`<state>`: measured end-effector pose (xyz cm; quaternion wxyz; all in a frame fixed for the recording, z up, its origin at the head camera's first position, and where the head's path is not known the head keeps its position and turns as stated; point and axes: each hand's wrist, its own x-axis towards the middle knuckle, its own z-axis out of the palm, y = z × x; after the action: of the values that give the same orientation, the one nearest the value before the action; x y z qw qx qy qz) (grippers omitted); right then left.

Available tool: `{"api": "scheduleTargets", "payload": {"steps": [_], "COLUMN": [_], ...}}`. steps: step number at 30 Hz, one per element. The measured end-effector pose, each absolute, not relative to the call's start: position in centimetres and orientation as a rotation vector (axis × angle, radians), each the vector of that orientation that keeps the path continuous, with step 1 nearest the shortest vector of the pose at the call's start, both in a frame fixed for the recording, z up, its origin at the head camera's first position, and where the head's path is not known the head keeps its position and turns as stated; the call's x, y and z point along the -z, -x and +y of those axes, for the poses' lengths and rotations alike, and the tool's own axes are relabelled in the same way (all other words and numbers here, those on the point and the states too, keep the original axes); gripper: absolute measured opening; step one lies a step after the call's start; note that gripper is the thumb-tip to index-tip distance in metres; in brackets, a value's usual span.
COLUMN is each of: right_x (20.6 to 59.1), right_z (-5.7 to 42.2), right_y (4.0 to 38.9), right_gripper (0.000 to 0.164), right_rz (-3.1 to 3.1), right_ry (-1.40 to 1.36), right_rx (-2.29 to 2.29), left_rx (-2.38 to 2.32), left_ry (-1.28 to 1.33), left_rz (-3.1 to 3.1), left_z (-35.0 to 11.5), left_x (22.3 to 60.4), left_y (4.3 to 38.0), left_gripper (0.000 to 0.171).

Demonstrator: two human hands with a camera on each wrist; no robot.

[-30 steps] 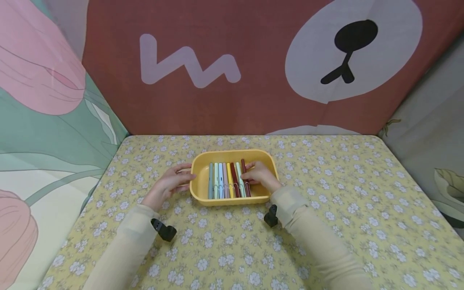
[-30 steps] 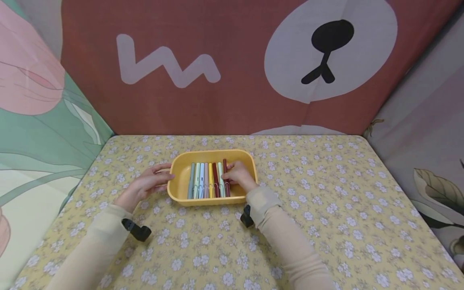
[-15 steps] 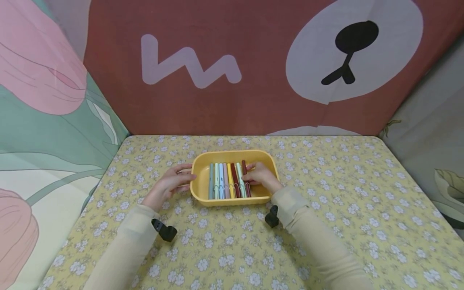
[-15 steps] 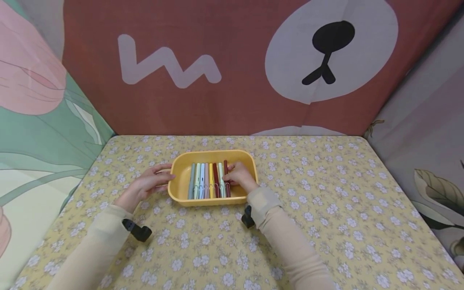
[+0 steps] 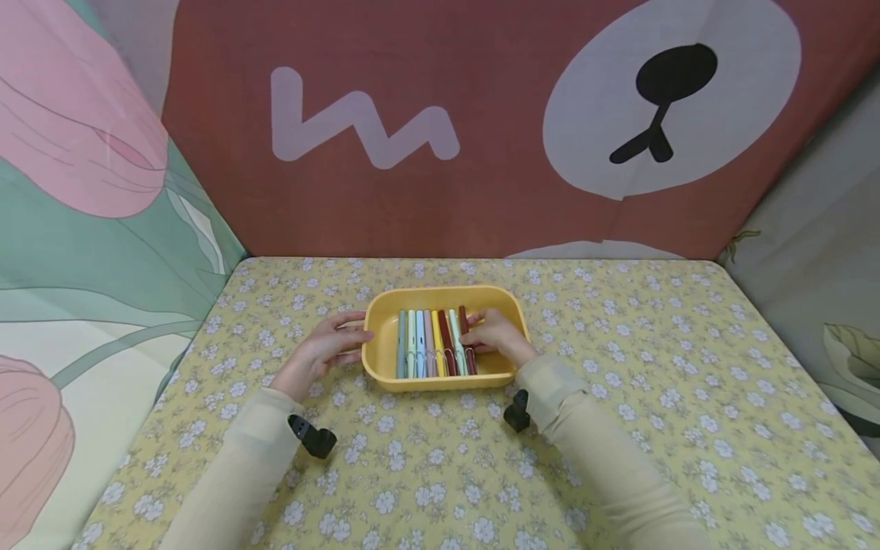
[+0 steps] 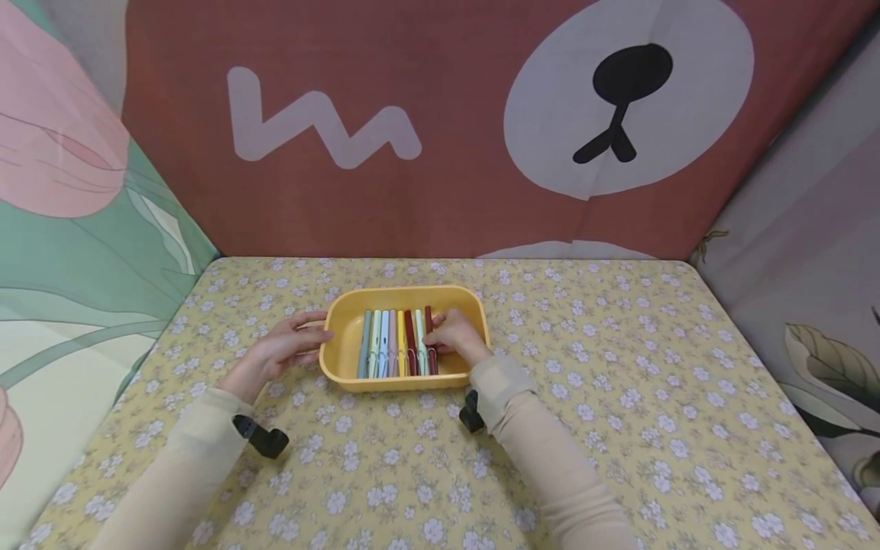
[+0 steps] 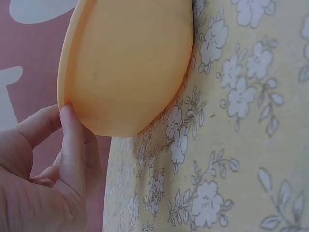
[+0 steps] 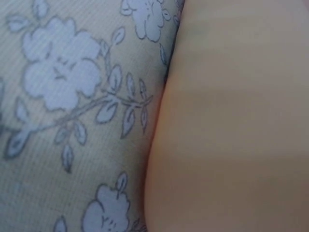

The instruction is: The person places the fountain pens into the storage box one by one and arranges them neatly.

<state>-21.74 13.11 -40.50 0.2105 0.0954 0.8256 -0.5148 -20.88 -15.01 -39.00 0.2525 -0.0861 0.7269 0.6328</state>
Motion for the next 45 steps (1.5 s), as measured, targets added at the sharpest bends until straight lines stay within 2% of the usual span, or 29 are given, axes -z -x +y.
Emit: {"api": "scheduleTargets", "payload": {"steps": [45], "right_x": [39.85], "right_z": [13.46], "right_y": [21.98], "right_gripper": [0.043], "right_rz": [2.295], "right_ry": [-0.264], "right_rx": [1.457], "left_rx": [-1.683], "left_ry": [0.273], "left_rz": [2.023], "left_z": [-15.21], "left_x": [39.41], "left_y": [20.7], "left_gripper": [0.06]}}
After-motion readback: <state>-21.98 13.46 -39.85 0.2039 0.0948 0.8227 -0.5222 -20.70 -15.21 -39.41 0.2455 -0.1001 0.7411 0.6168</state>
